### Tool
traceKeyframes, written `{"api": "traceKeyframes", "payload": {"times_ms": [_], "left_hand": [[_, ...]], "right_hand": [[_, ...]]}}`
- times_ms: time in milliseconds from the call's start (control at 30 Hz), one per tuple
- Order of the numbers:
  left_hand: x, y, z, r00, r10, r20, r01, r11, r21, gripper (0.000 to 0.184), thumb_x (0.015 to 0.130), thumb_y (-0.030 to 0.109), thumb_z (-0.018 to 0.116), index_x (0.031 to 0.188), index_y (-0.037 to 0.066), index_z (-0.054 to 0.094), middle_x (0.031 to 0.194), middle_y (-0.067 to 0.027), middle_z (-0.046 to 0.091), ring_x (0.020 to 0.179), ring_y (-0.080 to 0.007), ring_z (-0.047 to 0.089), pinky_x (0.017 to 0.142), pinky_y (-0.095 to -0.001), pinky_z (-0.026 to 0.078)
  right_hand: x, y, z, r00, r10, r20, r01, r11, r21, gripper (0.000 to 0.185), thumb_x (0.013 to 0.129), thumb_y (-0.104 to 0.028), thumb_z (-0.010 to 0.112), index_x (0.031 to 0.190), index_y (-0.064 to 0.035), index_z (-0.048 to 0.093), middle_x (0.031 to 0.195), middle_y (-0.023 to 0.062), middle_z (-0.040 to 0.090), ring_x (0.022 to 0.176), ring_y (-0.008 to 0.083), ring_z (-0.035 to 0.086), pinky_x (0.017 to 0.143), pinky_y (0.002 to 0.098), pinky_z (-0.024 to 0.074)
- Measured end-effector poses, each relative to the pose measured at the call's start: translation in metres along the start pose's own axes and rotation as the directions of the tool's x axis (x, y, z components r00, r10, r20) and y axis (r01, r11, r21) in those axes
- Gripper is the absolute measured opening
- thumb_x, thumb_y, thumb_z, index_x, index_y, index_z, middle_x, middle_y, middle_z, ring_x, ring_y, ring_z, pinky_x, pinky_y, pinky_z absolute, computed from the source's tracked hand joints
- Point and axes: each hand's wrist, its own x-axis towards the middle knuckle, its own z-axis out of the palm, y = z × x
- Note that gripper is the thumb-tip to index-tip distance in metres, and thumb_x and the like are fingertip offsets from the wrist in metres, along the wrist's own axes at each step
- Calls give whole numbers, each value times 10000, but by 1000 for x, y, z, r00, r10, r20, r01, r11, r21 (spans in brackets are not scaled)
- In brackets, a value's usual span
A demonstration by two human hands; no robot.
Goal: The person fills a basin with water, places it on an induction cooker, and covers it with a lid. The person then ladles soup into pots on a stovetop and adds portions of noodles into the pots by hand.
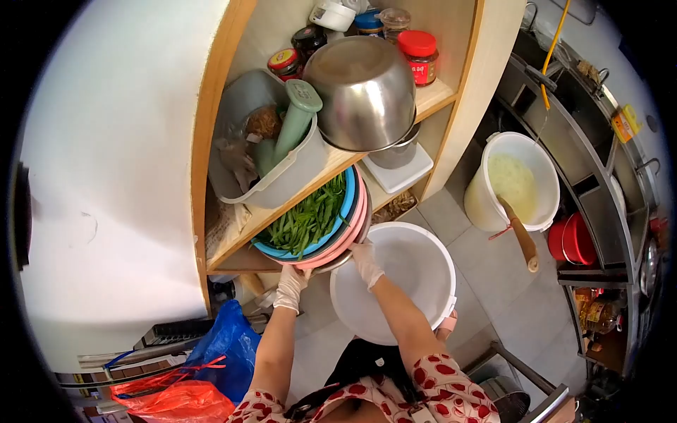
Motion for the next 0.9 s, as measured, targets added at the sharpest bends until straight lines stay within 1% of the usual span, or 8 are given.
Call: {"api": "traceKeyframes", "payload": {"times_ms": [67, 267, 433, 533, 567, 667, 833, 900], "left_hand": [[-5, -1, 10, 999, -15, -43, 15, 1000, -8, 299, 869, 250, 565, 1127, 110, 509, 1107, -37, 583, 1008, -174, 562, 841, -359, 521], [1, 21, 0, 974, 3, 227, -51, 977, 205, 278, 893, 249, 534, 1127, 100, 512, 1112, -34, 583, 974, -164, 574, 766, -321, 552], [-12, 37, 8, 986, 96, 134, -126, 962, 243, 235, 909, 211, 504, 1078, 49, 529, 1047, -82, 598, 863, -202, 615, 712, -331, 565], [-4, 39, -3, 988, 75, 135, -93, 987, 132, 229, 907, 211, 514, 1071, 52, 532, 1027, -79, 599, 859, -196, 615, 676, -314, 565], [-45, 33, 27, 991, 122, 50, -127, 987, 100, 198, 913, 206, 506, 1048, 64, 538, 983, -57, 594, 800, -169, 596, 598, -269, 545], [-23, 29, 0, 981, 35, 191, -40, 999, 26, 175, 913, 198, 499, 1044, 89, 541, 1002, -25, 593, 831, -122, 575, 590, -214, 513], [-28, 24, -10, 958, 46, 285, -59, 997, 40, 200, 908, 154, 478, 1081, 73, 537, 1038, -36, 594, 865, -131, 583, 631, -209, 515], [-35, 23, -6, 964, 41, 264, -53, 998, 37, 217, 907, 128, 463, 1099, 50, 530, 1056, -51, 589, 879, -148, 582, 656, -221, 519]], "right_hand": [[14, 11, -2, 988, -128, -87, 132, 990, 41, 261, 765, -16, 630, 1022, 22, 615, 908, 90, 648, 734, 160, 599, 654, 289, 501], [7, -5, 1, 902, -318, -291, 312, 948, -68, 165, 773, -47, 635, 915, 37, 650, 790, 65, 653, 691, 126, 568, 630, 273, 470], [-15, -22, 14, 808, -429, -403, 426, 899, -104, 159, 739, -67, 623, 842, 52, 648, 755, 109, 670, 674, 149, 596, 643, 305, 478], [-13, -28, 5, 784, -497, -372, 413, 865, -285, 176, 715, -92, 632, 806, 59, 637, 724, 179, 658, 676, 218, 634, 659, 324, 482], [-26, -45, 5, 797, -488, -357, 368, 859, -355, 206, 704, -113, 625, 788, 74, 618, 724, 252, 630, 702, 330, 646, 679, 361, 486], [-33, -62, -4, 793, -505, -341, 274, 796, -540, 241, 745, -110, 619, 890, 83, 635, 795, 186, 669, 716, 210, 630, 676, 323, 484], [-41, -106, -17, 789, -527, -315, 136, 651, -747, 271, 689, -155, 603, 796, 94, 610, 800, 314, 602, 821, 431, 609, 749, 436, 490], [-44, -120, -20, 795, -534, -288, 117, 600, -792, 279, 680, -141, 603, 815, 103, 606, 791, 314, 604, 814, 429, 613, 738, 420, 486]]}}
